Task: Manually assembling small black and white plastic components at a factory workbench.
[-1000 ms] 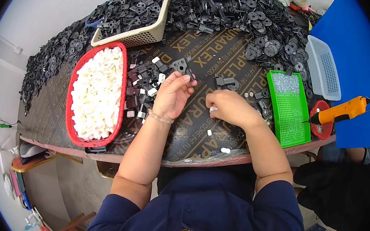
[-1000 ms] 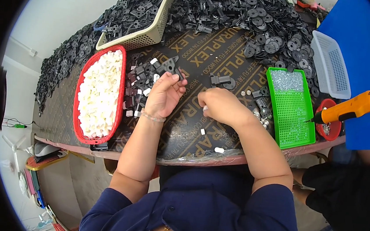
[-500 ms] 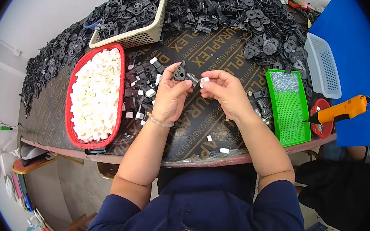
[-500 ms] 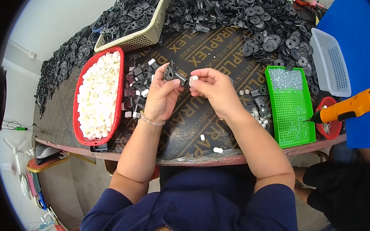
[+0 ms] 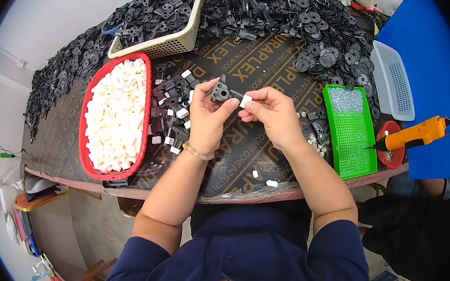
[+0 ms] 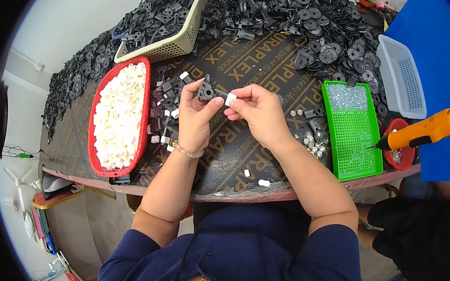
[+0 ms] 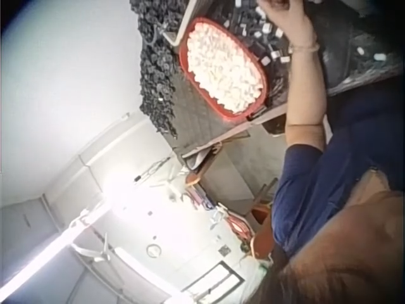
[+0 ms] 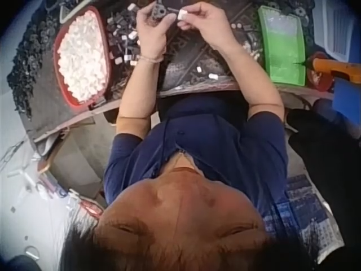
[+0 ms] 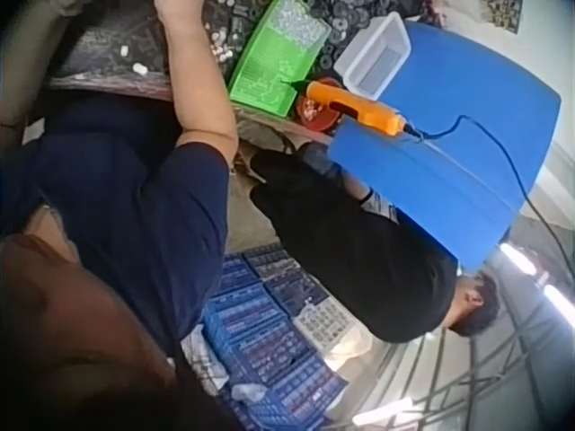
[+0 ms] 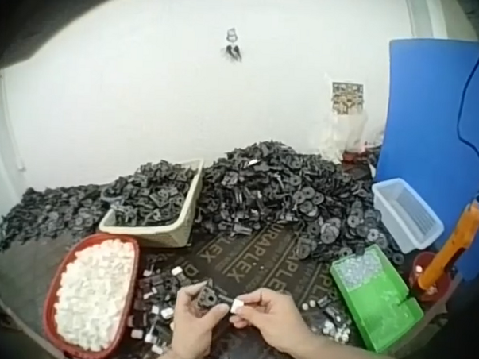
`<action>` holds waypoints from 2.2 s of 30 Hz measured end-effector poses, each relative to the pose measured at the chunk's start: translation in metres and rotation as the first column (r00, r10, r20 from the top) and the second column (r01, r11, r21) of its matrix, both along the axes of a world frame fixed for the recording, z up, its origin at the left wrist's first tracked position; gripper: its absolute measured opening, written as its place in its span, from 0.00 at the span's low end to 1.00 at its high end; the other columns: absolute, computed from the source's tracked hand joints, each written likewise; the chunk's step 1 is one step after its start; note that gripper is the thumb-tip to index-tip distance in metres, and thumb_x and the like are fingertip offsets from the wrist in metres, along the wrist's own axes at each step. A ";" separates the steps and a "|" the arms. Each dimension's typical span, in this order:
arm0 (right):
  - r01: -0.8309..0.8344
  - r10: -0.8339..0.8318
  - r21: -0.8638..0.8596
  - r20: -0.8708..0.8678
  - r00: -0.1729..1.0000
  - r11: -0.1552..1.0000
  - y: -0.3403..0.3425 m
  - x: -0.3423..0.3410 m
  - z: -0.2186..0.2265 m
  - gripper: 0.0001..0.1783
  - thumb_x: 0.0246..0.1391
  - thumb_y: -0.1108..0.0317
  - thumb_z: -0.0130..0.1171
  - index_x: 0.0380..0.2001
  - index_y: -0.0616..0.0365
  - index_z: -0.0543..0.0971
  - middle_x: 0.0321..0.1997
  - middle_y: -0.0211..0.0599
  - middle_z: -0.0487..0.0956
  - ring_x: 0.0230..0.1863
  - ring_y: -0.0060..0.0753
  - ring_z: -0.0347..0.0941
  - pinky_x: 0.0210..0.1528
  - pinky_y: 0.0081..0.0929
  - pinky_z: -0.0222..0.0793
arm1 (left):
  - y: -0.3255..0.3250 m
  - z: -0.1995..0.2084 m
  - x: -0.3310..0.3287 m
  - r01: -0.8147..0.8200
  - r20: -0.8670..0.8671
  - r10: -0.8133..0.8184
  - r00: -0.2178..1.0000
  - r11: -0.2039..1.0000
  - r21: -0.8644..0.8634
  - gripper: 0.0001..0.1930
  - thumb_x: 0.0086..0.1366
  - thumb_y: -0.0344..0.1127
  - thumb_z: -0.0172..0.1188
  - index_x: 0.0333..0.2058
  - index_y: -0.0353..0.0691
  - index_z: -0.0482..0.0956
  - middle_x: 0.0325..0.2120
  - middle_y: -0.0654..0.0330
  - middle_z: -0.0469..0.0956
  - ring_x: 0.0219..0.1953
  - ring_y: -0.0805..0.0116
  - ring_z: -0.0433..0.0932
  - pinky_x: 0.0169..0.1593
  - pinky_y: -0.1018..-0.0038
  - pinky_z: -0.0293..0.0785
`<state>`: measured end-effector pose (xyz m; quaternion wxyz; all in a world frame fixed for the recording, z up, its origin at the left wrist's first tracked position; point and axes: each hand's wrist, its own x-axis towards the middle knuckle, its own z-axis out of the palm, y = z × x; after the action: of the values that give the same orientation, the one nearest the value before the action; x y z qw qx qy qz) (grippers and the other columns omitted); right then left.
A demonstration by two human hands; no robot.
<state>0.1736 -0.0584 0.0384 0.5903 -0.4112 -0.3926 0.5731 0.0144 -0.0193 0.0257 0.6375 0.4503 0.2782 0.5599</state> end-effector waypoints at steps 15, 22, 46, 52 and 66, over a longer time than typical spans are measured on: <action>-0.191 -0.062 0.296 0.671 0.739 0.936 0.009 -0.034 0.035 0.37 0.36 0.62 0.76 0.51 0.64 0.76 0.45 0.43 0.82 0.44 0.28 0.80 0.46 0.26 0.77 | 0.009 -0.035 0.001 0.465 0.525 -0.210 0.825 0.780 -0.418 0.27 0.72 0.56 0.47 0.58 0.40 0.69 0.47 0.53 0.77 0.51 0.59 0.77 0.58 0.63 0.73; -0.335 -0.277 0.465 0.833 0.479 0.819 0.052 -0.119 0.030 0.50 0.36 0.46 0.75 0.61 0.62 0.70 0.65 0.54 0.69 0.66 0.58 0.63 0.71 0.50 0.53 | 0.027 -0.049 -0.029 0.611 0.488 -0.469 0.737 0.770 -0.184 0.28 0.72 0.56 0.49 0.60 0.40 0.68 0.49 0.54 0.77 0.53 0.61 0.76 0.60 0.64 0.71; 0.012 -0.207 0.222 0.924 -0.321 0.975 -0.020 0.071 0.006 0.10 0.46 0.69 0.65 0.32 0.60 0.81 0.38 0.41 0.79 0.44 0.46 0.76 0.47 0.38 0.75 | -0.004 -0.016 0.005 0.214 -0.610 -0.019 0.792 0.944 0.249 0.17 0.67 0.32 0.59 0.53 0.38 0.77 0.51 0.57 0.73 0.49 0.70 0.75 0.50 0.76 0.73; -0.045 -0.254 0.250 0.941 -0.223 0.967 0.018 0.043 -0.003 0.07 0.48 0.71 0.60 0.32 0.60 0.82 0.39 0.40 0.81 0.45 0.45 0.78 0.47 0.37 0.76 | 0.002 -0.023 0.003 0.212 -0.490 -0.138 0.861 0.972 0.099 0.16 0.68 0.31 0.58 0.53 0.36 0.77 0.52 0.57 0.73 0.48 0.71 0.75 0.50 0.76 0.73; -0.290 -0.104 0.257 0.885 0.453 0.922 0.015 0.010 0.047 0.15 0.49 0.73 0.65 0.42 0.66 0.80 0.42 0.45 0.82 0.36 0.39 0.80 0.40 0.33 0.75 | 0.004 -0.008 -0.001 0.110 0.129 -0.110 0.986 0.994 0.003 0.20 0.60 0.20 0.66 0.49 0.39 0.70 0.53 0.54 0.75 0.53 0.70 0.75 0.54 0.74 0.75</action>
<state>0.1835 -0.0437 0.0851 0.3324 -0.5060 -0.7646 0.2211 0.0133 -0.0158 0.0175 0.6851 0.4264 0.2124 0.5511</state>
